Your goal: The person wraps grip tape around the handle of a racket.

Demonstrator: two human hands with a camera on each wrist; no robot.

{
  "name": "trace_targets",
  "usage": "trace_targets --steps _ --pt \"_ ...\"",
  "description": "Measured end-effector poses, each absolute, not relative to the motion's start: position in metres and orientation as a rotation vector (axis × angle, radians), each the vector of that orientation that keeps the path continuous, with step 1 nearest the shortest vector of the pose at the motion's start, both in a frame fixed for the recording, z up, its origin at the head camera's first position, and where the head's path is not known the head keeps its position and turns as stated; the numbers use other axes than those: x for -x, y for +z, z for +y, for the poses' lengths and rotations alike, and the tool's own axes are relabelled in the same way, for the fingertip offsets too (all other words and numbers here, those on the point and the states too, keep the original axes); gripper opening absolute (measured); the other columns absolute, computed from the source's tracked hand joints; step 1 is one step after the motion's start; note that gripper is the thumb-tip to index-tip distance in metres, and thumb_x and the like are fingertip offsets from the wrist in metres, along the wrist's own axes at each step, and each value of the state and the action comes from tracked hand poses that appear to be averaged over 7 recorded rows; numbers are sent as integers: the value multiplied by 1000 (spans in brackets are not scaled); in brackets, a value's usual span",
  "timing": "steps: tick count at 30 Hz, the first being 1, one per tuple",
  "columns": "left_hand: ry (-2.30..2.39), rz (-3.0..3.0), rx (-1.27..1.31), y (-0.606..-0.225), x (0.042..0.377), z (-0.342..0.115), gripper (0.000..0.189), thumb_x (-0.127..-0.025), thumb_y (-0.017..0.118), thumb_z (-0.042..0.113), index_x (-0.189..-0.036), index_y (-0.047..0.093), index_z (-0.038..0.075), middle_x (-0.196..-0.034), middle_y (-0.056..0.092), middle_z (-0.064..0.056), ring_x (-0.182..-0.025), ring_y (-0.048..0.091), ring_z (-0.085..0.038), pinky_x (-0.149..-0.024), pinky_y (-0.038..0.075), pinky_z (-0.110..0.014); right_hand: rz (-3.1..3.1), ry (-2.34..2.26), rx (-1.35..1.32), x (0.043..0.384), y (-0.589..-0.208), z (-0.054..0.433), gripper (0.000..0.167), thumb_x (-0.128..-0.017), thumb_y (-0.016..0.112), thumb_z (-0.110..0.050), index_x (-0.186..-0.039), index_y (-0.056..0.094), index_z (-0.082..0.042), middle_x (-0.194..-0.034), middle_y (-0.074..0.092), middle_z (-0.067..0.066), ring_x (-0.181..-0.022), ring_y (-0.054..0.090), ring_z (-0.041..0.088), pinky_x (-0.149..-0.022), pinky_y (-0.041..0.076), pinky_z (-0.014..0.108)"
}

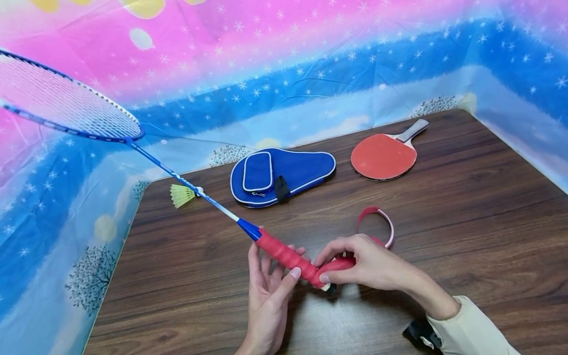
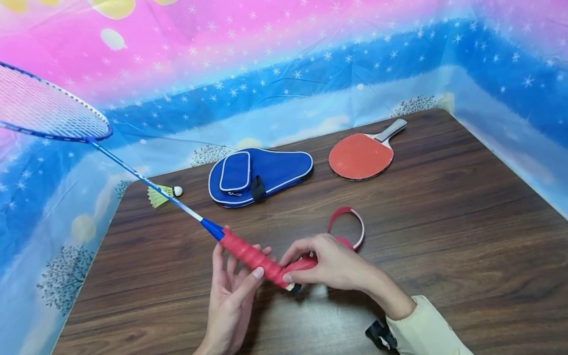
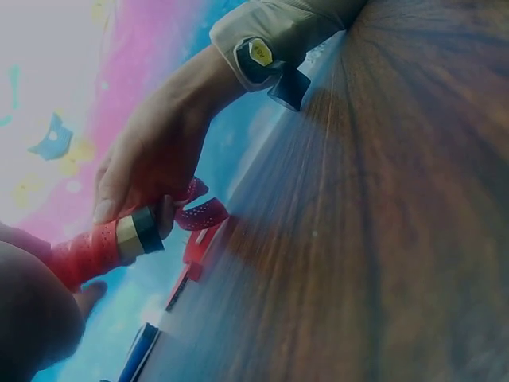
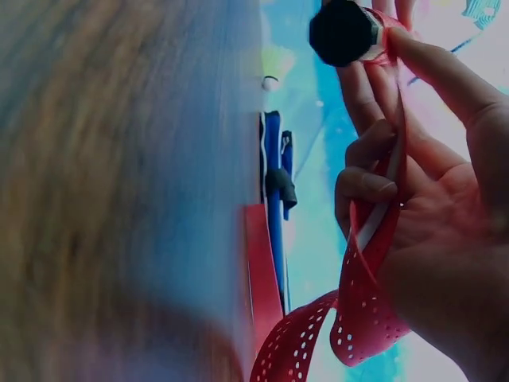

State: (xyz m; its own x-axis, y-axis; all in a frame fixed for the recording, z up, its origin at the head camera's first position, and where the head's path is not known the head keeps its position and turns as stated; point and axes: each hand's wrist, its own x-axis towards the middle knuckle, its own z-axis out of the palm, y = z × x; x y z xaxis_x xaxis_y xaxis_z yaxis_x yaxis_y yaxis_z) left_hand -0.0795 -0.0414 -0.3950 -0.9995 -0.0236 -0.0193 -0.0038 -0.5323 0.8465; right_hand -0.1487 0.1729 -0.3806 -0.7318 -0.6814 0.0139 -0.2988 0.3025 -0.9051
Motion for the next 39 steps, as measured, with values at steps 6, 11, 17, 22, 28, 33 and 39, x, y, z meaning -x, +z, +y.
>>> trace_targets --steps 6,11,17,22,28,33,39 --pt "-2733 -1503 -14 -396 79 -42 89 -91 62 -9 -149 10 32 -142 39 -26 -122 50 -50 -95 47 -56 2238 -1403 819 150 -379 175 25 -82 79 -40 -104 68 -32 -96 69 -13 -83 61 13 -70 50 29" --pt "-2726 -1470 81 -397 78 -39 93 -89 61 -14 -150 6 31 -142 38 -28 -120 50 -53 -94 48 -55 2241 -1395 793 150 -381 173 29 -79 82 -42 -101 67 -32 -94 68 -12 -84 61 12 -69 50 30" --pt "-2682 -1533 59 -398 79 -37 95 -87 65 -13 -149 7 29 -139 38 -27 -117 52 -52 -93 50 -51 2193 -1416 829 149 -382 172 29 -78 82 -41 -99 66 -28 -92 68 -10 -84 62 13 -70 50 30" --pt "-2679 -1556 28 -399 79 -38 93 -87 65 -12 -148 8 30 -137 38 -28 -116 54 -51 -93 49 -52 2179 -1427 837 148 -381 170 30 -78 82 -41 -98 66 -26 -91 68 -9 -84 62 14 -71 50 30" --pt "-2656 -1572 18 -398 78 -38 93 -87 66 -13 -148 10 28 -134 39 -30 -114 56 -50 -92 50 -51 2222 -1388 843 149 -382 169 32 -77 82 -45 -97 66 -26 -87 68 -10 -79 62 13 -66 50 28" --pt "-2604 -1588 26 -396 79 -39 92 -86 66 -13 -150 12 26 -133 40 -32 -113 54 -53 -90 52 -51 2289 -1346 820 150 -385 169 31 -75 81 -50 -92 66 -29 -77 65 -11 -68 58 11 -57 45 25" --pt "-2597 -1603 -4 -394 79 -41 93 -87 66 -12 -151 12 29 -135 38 -32 -116 51 -55 -90 51 -52 2289 -1365 804 151 -384 172 22 -80 78 -48 -88 67 -30 -72 61 -9 -64 51 10 -55 40 24"
